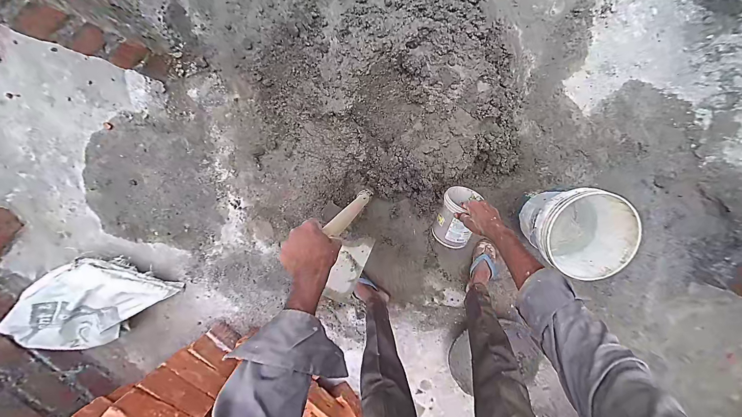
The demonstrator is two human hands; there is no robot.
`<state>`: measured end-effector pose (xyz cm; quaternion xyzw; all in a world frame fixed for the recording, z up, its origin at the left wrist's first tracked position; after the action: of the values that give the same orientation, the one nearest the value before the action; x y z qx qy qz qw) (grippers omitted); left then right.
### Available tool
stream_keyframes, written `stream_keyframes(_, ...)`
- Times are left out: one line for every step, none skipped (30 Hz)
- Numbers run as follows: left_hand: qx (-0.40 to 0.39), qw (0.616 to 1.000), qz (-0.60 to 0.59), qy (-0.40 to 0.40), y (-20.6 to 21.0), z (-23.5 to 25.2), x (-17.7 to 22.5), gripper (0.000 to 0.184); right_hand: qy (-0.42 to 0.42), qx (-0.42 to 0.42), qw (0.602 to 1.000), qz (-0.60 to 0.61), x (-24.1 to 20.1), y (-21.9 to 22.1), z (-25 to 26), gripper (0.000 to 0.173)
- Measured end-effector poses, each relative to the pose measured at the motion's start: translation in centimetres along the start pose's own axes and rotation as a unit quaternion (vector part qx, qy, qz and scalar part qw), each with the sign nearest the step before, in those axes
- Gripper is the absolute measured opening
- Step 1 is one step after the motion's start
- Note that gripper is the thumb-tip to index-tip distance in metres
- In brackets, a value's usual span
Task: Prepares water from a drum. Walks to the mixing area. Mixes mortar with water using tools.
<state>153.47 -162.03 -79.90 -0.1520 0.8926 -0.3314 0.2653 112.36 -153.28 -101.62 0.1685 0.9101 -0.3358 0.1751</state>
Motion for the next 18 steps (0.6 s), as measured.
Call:
stream_keyframes(-0.003,1.0,-0.001,0.0,0.1,-0.1,-0.1,0.041,0.003,0.01,1.0,-0.013,0.4,-1.4,0.1,0.044)
stream_keyframes(-0.002,1.0,-0.002,0.001,0.0,-0.2,0.1,0.041,-0.007,0.02,0.999,-0.037,0.1,-2.6,0.3,0.041)
stream_keyframes(0.0,1.0,0.001,0.002,-0.1,-0.2,0.2,0.041,-0.026,0.016,0.998,-0.063,-1.0,-3.2,0.6,0.038)
stream_keyframes(0.004,1.0,0.003,0.005,-0.2,-0.3,0.4,0.041,-0.053,0.005,0.995,-0.087,-2.4,-3.2,1.0,0.037)
stream_keyframes(0.008,1.0,0.007,0.01,-0.3,-0.4,0.6,0.041,-0.081,-0.01,0.992,-0.101,-3.8,-2.6,1.2,0.036)
stream_keyframes(0.012,1.0,0.009,0.014,-0.3,-0.5,0.8,0.041,-0.1,-0.02,0.99,-0.097,-4.8,-1.8,1.4,0.037)
stream_keyframes(0.014,1.0,0.012,0.014,-0.2,-0.7,0.8,0.042,-0.107,-0.021,0.991,-0.08,-5.3,-0.6,1.5,0.038)
stream_keyframes(0.014,1.0,0.013,0.013,-0.2,-0.9,0.8,0.043,-0.102,-0.011,0.993,-0.054,-5.4,1.0,1.4,0.04)
stream_keyframes(0.015,1.0,0.014,0.012,-0.1,-1.0,0.9,0.043,-0.09,0.009,0.995,-0.028,-5.2,2.7,1.2,0.041)
stream_keyframes(0.015,1.0,0.014,0.012,-0.1,-1.1,1.0,0.043,-0.079,0.03,0.996,-0.001,-5.0,4.4,0.7,0.042)
stream_keyframes(0.015,1.0,0.017,0.013,0.0,-1.0,1.1,0.042,-0.072,0.044,0.996,0.022,-4.9,6.0,-0.2,0.042)
stream_keyframes(0.016,1.0,0.016,0.014,0.0,-1.0,1.2,0.042,-0.066,0.047,0.996,0.035,-5.0,7.4,-1.2,0.043)
stream_keyframes(0.014,1.0,0.016,0.015,0.0,-0.9,1.2,0.041,-0.066,0.041,0.996,0.036,-5.0,8.7,-2.3,0.042)
stream_keyframes(0.011,1.0,0.017,0.014,0.0,-0.9,1.1,0.041,-0.066,0.025,0.997,0.029,-5.0,9.8,-3.4,0.041)
stream_keyframes(0.01,1.0,0.019,0.014,-0.1,-0.8,1.1,0.041,-0.064,0.004,0.998,0.02,-4.7,10.7,-4.2,0.041)
stream_keyframes(0.01,1.0,0.022,0.014,-0.2,-0.8,1.0,0.042,-0.059,-0.013,0.998,0.015,-4.0,11.3,-4.9,0.042)
stream_keyframes(0.01,1.0,0.022,0.015,-0.3,-0.7,1.1,0.042,-0.048,-0.025,0.998,0.013,-2.7,11.5,-5.2,0.043)
stream_keyframes(0.012,1.0,0.022,0.014,-0.3,-0.7,1.1,0.041,-0.031,-0.033,0.999,0.016,-0.8,11.4,-5.1,0.046)
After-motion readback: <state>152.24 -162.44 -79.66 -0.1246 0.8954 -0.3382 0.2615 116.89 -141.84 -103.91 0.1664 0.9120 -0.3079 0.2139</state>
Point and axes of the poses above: each hand's wrist, its own z-axis towards the middle knuckle, its own y-axis out of the palm, x = y × z, the point moved 7 cm from there along z, towards the middle knuckle, and after that the axes turned 13 degrees about -y, right-handed, at the moved point
